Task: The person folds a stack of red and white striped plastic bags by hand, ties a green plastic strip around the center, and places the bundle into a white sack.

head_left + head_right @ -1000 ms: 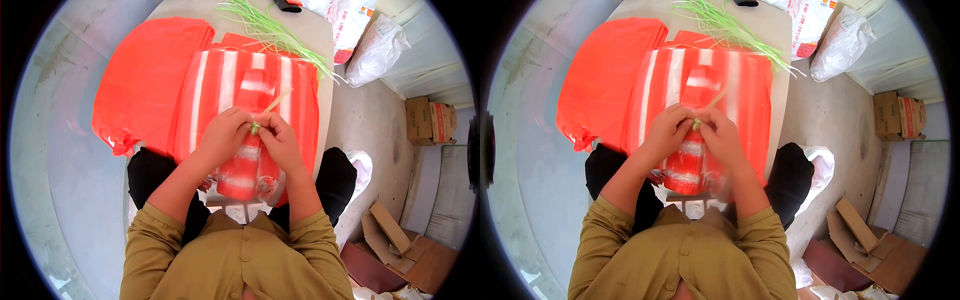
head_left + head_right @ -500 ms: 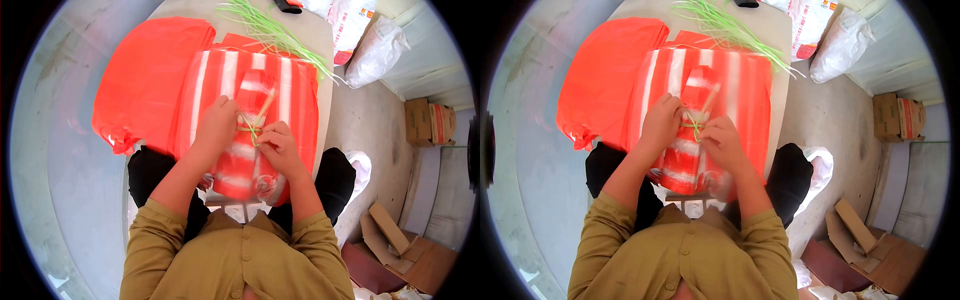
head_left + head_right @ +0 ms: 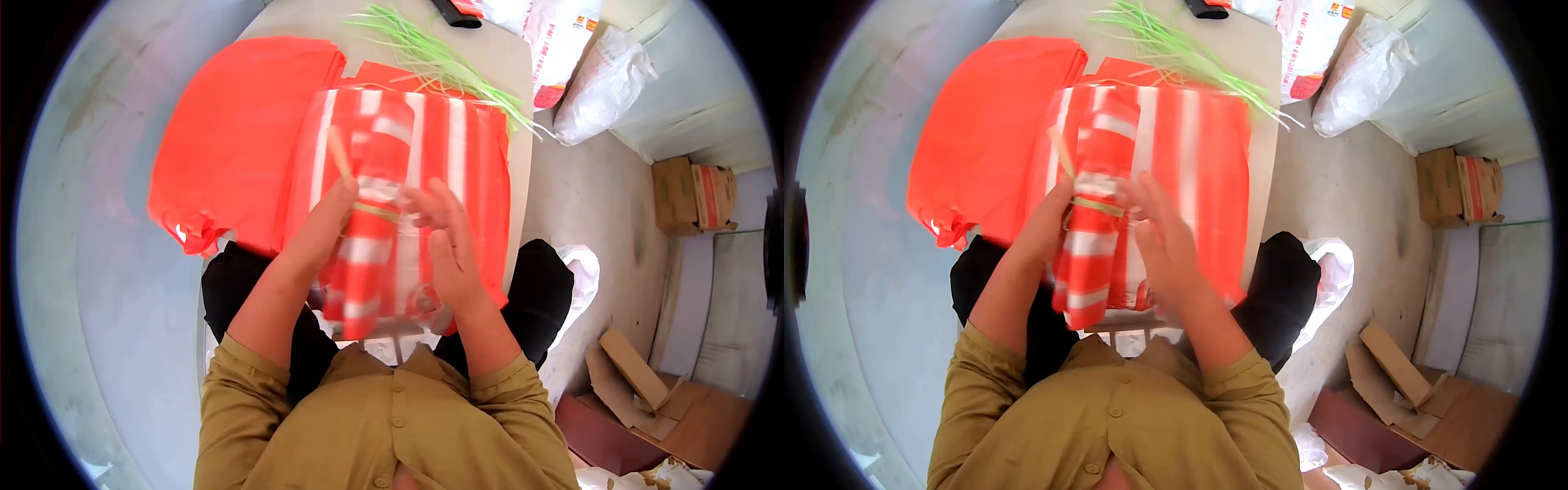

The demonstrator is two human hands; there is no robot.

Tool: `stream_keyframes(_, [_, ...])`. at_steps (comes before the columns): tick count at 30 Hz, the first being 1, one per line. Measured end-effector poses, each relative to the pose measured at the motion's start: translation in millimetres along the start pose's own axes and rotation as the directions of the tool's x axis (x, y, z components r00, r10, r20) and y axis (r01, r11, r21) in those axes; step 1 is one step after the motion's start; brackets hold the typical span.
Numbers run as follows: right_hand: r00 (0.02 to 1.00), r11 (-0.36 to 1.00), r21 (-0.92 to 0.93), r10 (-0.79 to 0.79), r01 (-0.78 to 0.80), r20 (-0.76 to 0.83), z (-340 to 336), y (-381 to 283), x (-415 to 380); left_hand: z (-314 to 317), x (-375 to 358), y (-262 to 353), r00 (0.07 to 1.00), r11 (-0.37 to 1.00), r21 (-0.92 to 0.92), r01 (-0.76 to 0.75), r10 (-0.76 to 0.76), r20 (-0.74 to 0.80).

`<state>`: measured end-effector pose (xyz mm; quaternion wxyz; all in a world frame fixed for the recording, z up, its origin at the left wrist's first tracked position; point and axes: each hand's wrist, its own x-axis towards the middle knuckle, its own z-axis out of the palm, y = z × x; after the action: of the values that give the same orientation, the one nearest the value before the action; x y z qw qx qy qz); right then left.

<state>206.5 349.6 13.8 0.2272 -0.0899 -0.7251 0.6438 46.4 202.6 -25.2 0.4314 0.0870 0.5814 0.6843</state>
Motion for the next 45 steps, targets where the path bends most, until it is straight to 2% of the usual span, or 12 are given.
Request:
stream_keyframes(2, [0.997, 0.991, -0.133, 0.006, -0.016, -0.075, -5.0, 5.7, 3.6, 13.9, -18.3, 27.8, 0.968, 0.851, -0.463, 0.248, -0.231, 0.094])
stream_keyframes(3, [0.995, 0.988, -0.15, 0.03, -0.045, -0.1, -4.6, 5.1, 6.5, 13.6, -19.1, 23.9, 0.978, 0.894, -0.431, 0.119, -0.032, 0.204])
stream_keyframes(9, [0.931, 0.848, 0.402, 0.364, -0.344, 0.031, 22.6, 11.8, -3.0, 22.2, -16.9, 5.2, 0.968, 0.897, -0.438, 0.06, 0.055, 0.245])
stream_keyframes(13, [0.903, 0.873, 0.251, 0.429, -0.417, 0.01, 20.7, -3.8, -4.4, 35.4, -24.0, 4.9, 0.969, 0.991, -0.051, -0.123, 0.131, 0.209])
stream_keyframes(19, [0.919, 0.893, 0.22, 0.392, -0.392, 0.043, -19.6, -5.6, -16.4, 63.1, -32.0, -2.3, 0.998, 0.981, -0.192, 0.035, -0.024, 0.063])
stream_keyframes(24, [0.943, 0.906, 0.264, 0.33, -0.332, 0.053, -41.4, -25.9, -34.7, 96.5, -48.9, 24.4, 0.984, 0.898, -0.432, 0.08, -0.003, 0.176])
stream_keyframes(25, [0.946, 0.907, 0.277, 0.322, -0.317, 0.028, -44.9, -28.8, -38.5, 103.0, -51.5, 28.4, 0.979, 0.898, -0.421, 0.124, -0.04, 0.202])
stream_keyframes(30, [0.968, 0.943, 0.286, 0.214, -0.171, -0.127, -67.4, -39.1, -51.9, 134.7, -72.1, 13.9, 0.992, 0.953, 0.284, -0.103, 0.078, 0.1])
stream_keyframes(33, [0.971, 0.999, -0.042, -0.035, 0.026, -0.235, -83.6, -36.1, -59.1, 147.4, -85.8, 19.4, 0.986, 0.95, 0.293, -0.112, 0.068, 0.154])
stream_keyframes(36, [0.979, 0.818, 0.575, 0.116, 0.002, -0.168, -100.2, -51.8, -62.2, 159.1, -91.7, 24.0, 0.968, 0.916, 0.396, -0.065, -0.038, 0.248])
stream_keyframes(39, [0.92, 0.691, 0.719, 0.33, -0.081, -0.214, -118.8, -66.5, -67.7, 169.9, -93.1, 24.5, 0.92, 0.839, 0.541, 0.051, -0.25, 0.303])
stream_keyframes(45, [0.837, 0.665, 0.745, 0.436, -0.054, -0.329, -130.7, -71.2, -70.5, 191.7, -104.9, -1.3, 0.922, 0.937, 0.349, 0.019, -0.151, 0.356])
